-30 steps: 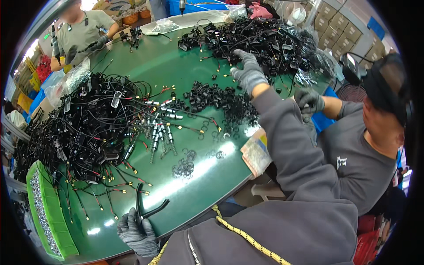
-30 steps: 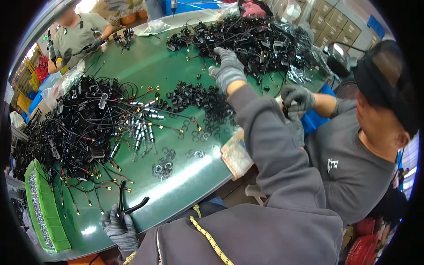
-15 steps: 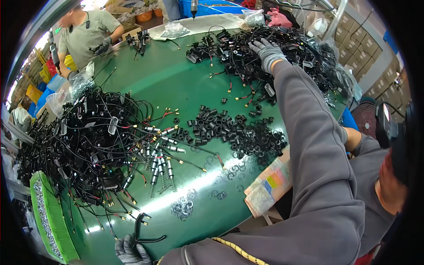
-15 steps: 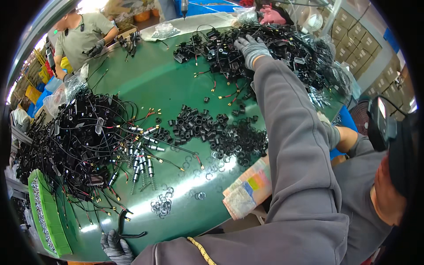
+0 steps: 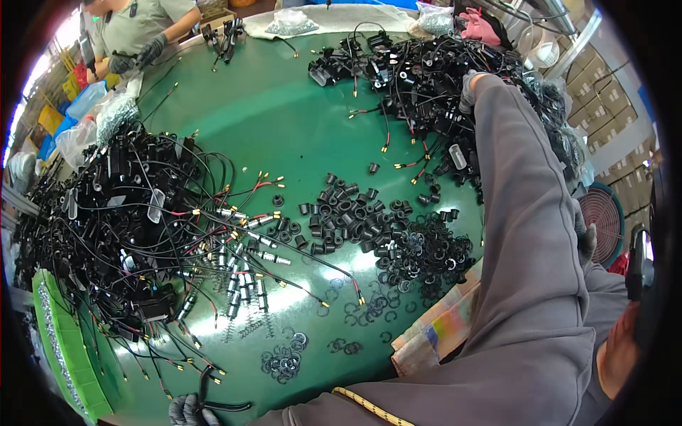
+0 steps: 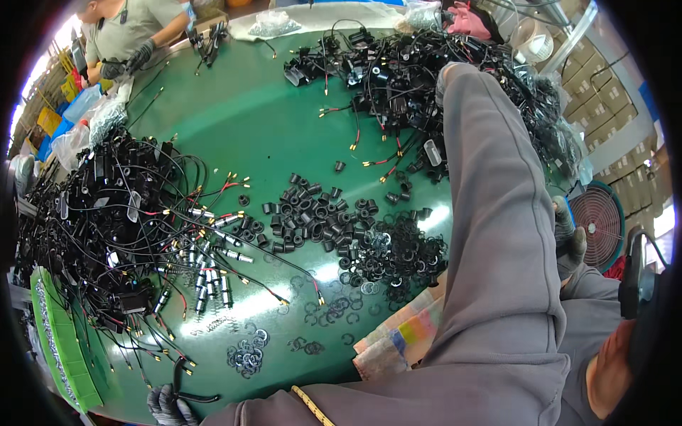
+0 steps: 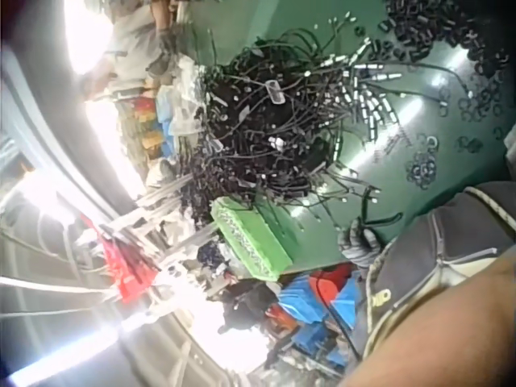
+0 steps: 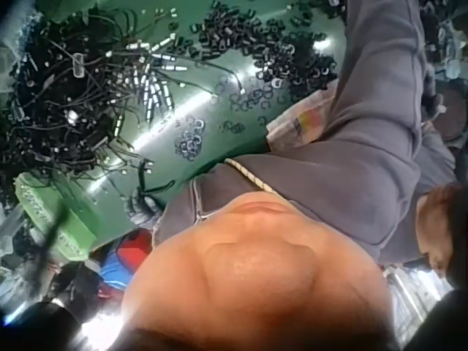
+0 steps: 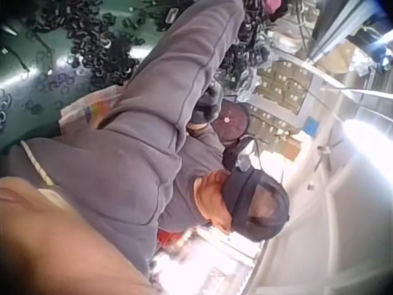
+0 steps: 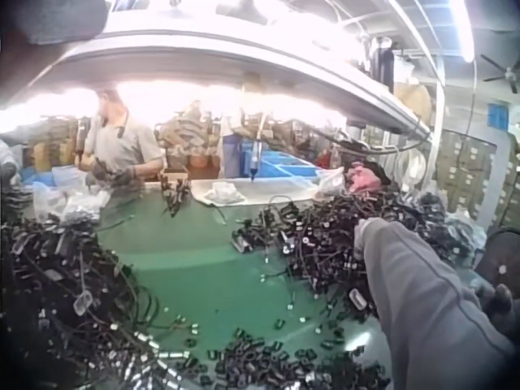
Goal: Manually assembling small connectors onto wire harnesses and inspecting the components on an assembly line.
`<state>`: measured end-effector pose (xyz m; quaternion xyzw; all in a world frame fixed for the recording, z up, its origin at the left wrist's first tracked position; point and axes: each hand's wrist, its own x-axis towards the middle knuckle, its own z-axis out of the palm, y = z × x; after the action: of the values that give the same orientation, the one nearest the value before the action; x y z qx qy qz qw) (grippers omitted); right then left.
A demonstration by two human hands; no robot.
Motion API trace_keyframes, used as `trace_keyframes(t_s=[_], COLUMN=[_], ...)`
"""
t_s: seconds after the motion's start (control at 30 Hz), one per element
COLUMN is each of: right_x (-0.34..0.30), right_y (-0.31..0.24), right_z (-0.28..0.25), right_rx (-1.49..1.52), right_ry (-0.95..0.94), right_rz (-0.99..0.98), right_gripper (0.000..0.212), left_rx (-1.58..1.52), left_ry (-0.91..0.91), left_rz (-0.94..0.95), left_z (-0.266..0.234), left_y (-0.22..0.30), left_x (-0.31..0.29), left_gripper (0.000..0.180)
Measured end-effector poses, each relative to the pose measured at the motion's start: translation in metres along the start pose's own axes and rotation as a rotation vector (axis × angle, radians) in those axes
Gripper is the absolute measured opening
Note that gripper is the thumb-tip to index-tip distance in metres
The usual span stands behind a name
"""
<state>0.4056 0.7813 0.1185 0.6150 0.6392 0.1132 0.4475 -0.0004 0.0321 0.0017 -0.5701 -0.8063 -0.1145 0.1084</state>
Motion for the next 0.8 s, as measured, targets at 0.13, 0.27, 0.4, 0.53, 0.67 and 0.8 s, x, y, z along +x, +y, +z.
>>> trace_keyframes(t_s=[0.13, 0.27, 0.4, 0.53, 0.67, 0.8], right_x=[0.0, -0.05, -0.071, -0.045, -0.043, -0.036], right_y=[-0.029, -0.046, -0.039, -0.032, -0.039, -0.046], right_z=[-0.023, -0.016, 0.009, 0.007, 0.001, 0.008], right_rx=[0.041, 0.166, 0.167, 0.267, 0.195, 0.07], right_ry=[0.031, 0.061, 0.374, 0.283, 0.163, 0.321], right_rz=[0.223, 0.236, 0.024, 0.04, 0.059, 0.027], right_gripper=[0.053, 0.064, 0.092, 0.097, 0.077, 0.057], left_rx=[-0.067, -0.07, -0.057, -0.192, -0.134, -0.17], left_ry=[0.006, -0.011, 0.015, 0.015, 0.021, 0.011], left_rz=[-0.149, -0.1, -0.083, -0.156, -0.072, -0.102], left_z=[-0.008, -0.007, -0.007, 0.0, -0.005, -0.007], left_y=[0.002, 0.011, 0.006, 0.001, 0.004, 0.004], left_x=[-0.015, 0.002, -0.005, -0.012, -0.002, -0.002], left_gripper=[0.035, 0.034, 0.034, 0.032, 0.031, 0.031])
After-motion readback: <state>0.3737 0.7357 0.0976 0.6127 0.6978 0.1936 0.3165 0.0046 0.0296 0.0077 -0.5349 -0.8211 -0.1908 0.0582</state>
